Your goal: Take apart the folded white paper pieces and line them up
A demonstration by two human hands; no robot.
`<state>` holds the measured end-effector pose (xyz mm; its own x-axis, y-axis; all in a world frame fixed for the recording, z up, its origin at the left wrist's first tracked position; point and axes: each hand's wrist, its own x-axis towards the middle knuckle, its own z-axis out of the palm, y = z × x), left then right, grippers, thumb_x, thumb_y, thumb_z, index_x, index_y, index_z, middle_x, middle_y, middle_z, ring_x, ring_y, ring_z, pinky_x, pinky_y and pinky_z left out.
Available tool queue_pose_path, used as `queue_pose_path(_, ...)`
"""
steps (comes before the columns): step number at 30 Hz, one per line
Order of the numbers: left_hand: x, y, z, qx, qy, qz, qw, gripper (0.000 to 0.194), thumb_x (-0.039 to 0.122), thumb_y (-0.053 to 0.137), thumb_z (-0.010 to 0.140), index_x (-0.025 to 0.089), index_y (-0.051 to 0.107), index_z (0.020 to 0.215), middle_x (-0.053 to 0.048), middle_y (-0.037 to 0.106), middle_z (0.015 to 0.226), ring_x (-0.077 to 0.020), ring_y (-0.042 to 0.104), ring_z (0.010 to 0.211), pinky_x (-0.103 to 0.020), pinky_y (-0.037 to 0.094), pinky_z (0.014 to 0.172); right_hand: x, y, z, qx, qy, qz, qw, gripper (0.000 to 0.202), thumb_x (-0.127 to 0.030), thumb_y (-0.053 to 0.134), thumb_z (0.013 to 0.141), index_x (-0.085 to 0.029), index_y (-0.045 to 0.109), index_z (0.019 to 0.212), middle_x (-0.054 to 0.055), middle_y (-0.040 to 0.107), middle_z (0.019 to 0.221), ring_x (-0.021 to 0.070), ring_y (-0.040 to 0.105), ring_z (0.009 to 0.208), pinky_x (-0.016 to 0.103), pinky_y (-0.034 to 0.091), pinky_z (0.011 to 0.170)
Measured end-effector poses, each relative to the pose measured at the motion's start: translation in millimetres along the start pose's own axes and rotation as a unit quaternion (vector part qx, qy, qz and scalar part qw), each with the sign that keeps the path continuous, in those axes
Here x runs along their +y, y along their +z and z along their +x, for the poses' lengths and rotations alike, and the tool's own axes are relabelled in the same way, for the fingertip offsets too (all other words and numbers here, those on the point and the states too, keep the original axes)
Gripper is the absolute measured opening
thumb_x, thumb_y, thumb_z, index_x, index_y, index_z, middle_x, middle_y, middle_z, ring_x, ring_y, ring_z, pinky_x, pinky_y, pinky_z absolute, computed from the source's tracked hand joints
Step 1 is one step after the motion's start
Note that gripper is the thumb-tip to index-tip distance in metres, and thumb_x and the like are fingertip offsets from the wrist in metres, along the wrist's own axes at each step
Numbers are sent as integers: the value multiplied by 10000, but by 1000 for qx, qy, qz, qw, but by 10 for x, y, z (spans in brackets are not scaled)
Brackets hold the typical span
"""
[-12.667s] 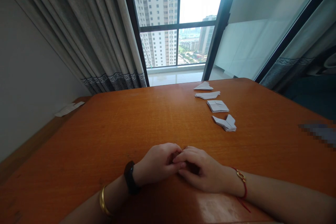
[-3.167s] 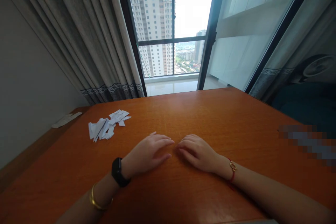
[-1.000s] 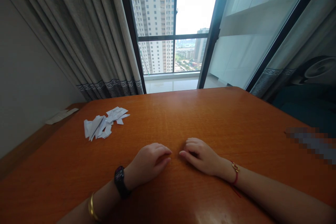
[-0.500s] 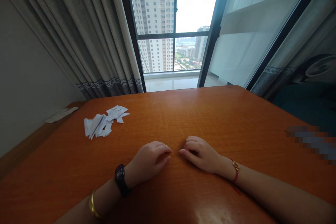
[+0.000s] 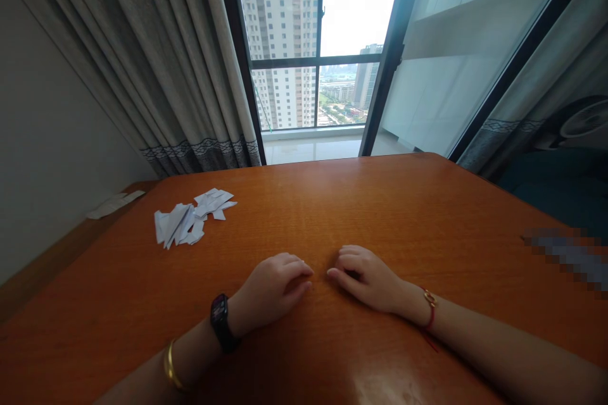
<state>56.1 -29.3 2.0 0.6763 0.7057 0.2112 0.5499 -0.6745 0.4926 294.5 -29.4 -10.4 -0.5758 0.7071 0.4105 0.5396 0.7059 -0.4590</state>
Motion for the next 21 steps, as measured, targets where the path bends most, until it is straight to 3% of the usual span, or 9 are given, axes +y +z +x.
queue_pose_path(21,14,-10,5,-6,1,6,1000,190,229,538,889,209,647,1042,-50,672,983,-188,595,917,-307,466,848,19,9,-12,-6,2,1,1000,351,-305,491,939,-182,501,611,2,520,629,130,456,621,263,354,621)
